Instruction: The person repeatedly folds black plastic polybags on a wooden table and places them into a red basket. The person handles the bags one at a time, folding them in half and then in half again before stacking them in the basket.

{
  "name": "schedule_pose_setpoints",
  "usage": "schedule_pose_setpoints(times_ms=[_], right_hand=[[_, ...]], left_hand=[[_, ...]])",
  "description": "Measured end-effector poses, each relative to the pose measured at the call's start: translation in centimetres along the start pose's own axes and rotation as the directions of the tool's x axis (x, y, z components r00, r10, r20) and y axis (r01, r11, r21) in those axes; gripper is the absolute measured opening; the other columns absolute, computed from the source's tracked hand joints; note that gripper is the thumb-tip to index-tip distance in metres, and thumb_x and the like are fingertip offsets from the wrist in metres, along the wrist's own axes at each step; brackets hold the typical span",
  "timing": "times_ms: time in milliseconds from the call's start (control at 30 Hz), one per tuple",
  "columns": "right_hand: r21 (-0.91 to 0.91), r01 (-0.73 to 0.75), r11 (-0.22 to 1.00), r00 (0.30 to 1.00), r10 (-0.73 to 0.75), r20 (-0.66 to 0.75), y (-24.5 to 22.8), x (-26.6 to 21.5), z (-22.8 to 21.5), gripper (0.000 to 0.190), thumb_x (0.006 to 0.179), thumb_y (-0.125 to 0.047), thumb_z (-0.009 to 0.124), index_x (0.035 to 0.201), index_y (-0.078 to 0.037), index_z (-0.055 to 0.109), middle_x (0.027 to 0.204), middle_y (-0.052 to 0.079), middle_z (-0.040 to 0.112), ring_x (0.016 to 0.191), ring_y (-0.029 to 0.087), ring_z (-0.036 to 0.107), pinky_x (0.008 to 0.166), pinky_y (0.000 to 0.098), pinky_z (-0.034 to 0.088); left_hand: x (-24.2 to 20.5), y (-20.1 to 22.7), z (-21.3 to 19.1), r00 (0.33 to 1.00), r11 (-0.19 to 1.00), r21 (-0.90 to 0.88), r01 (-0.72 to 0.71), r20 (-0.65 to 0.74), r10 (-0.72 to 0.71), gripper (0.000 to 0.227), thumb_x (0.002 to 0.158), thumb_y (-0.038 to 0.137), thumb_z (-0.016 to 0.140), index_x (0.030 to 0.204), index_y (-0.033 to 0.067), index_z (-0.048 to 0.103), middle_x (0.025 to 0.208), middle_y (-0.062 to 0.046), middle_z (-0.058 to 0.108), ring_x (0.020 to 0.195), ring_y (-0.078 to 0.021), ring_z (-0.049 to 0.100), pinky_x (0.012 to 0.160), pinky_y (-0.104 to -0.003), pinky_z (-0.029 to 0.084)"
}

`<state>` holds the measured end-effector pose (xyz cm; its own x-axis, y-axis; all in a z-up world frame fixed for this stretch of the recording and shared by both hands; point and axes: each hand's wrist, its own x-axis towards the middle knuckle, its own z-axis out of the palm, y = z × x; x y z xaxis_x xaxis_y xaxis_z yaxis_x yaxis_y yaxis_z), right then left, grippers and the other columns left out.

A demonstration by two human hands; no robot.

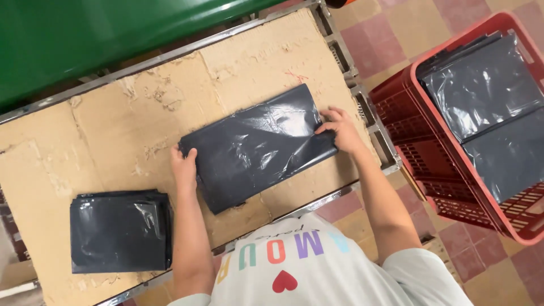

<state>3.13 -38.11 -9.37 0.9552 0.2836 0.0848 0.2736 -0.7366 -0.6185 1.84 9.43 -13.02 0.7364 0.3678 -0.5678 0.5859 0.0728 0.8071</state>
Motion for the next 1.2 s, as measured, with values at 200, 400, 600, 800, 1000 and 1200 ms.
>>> schedule_pose_setpoints(times_ms=[200, 400, 600, 800, 1000, 1200], right_hand=[[-0.233, 0.035, 0.972, 0.994, -0.057, -0.088, -7.4, 4.7, 1.2, 0.020, 0.087, -0.011, 0.069, 0.103, -0.021, 0.075, 0.114, 0.007, 0.071, 0.122, 0.025, 0.063, 0.115, 0.0429, 0.040], [-0.252, 0.275, 0.928, 0.944, -0.310, -0.113, -13.4, 8.5, 14.0, 0.055, 0.100, -0.049, 0.048, 0.145, -0.018, 0.052, 0.147, 0.015, 0.050, 0.141, 0.037, 0.041, 0.115, 0.0592, 0.031], [-0.507, 0.077, 0.859, 0.978, -0.163, -0.128, -5.2, 6.4, 10.2, 0.064, 0.101, -0.056, 0.043, 0.155, -0.022, 0.040, 0.161, 0.012, 0.034, 0.150, 0.034, 0.024, 0.118, 0.0610, 0.016], [-0.382, 0.307, 0.872, 0.944, -0.330, 0.005, -10.4, -0.4, 11.3, 0.085, 0.095, -0.072, 0.033, 0.145, -0.005, 0.049, 0.152, 0.022, 0.044, 0.146, 0.038, 0.033, 0.117, 0.0597, 0.022], [-0.118, 0.431, 0.894, 0.876, -0.384, 0.293, -14.7, -9.0, 14.6, 0.085, 0.071, -0.032, 0.080, 0.142, 0.001, 0.047, 0.151, 0.021, 0.044, 0.146, 0.038, 0.034, 0.122, 0.0523, 0.022], [0.459, 0.109, 0.882, 0.951, -0.226, 0.209, -10.5, -13.7, 12.4, 0.033, 0.092, -0.026, 0.067, 0.107, 0.004, 0.069, 0.119, 0.020, 0.069, 0.125, 0.046, 0.057, 0.107, 0.0562, 0.044]], left_hand=[[-3.9, 0.5, 5.6, 0.548, 0.226, 0.844, -0.487, 0.093, 0.832, 0.049, 0.085, 0.025, 0.075, 0.127, 0.0026, 0.062, 0.128, -0.021, 0.061, 0.123, -0.0383, 0.055, 0.101, -0.057, 0.042], [-7.3, -1.7, 12.3, 0.532, 0.011, 0.805, -0.594, 0.383, 0.755, 0.062, 0.089, 0.034, 0.059, 0.144, 0.0098, 0.049, 0.157, -0.008, 0.041, 0.153, -0.0340, 0.019, 0.109, -0.076, 0.020], [-11.7, -3.1, 2.9, 0.684, 0.042, 0.772, -0.635, 0.536, 0.496, 0.087, 0.086, 0.060, 0.058, 0.155, 0.0128, 0.034, 0.166, -0.011, 0.024, 0.154, -0.0364, 0.013, 0.112, -0.073, 0.022], [-9.6, -11.9, -2.1, 0.197, -0.381, 0.632, -0.675, 0.651, 0.733, 0.059, 0.084, 0.065, 0.058, 0.119, 0.0193, 0.062, 0.131, -0.001, 0.061, 0.129, -0.0236, 0.055, 0.097, -0.045, 0.050], [-12.2, -4.3, 3.3, 0.237, -0.189, 0.289, -0.938, 0.937, 0.256, 0.028, 0.085, 0.050, 0.058, 0.075, 0.0238, 0.061, 0.074, 0.005, 0.065, 0.079, -0.0158, 0.068, 0.066, -0.032, 0.053], [1.1, -4.0, 9.5, 0.320, 0.995, -0.088, -0.048, 0.942, 0.099, 0.020, 0.093, 0.002, 0.058, 0.109, -0.0070, 0.065, 0.097, -0.024, 0.071, 0.092, -0.0350, 0.072, 0.085, -0.047, 0.061]])
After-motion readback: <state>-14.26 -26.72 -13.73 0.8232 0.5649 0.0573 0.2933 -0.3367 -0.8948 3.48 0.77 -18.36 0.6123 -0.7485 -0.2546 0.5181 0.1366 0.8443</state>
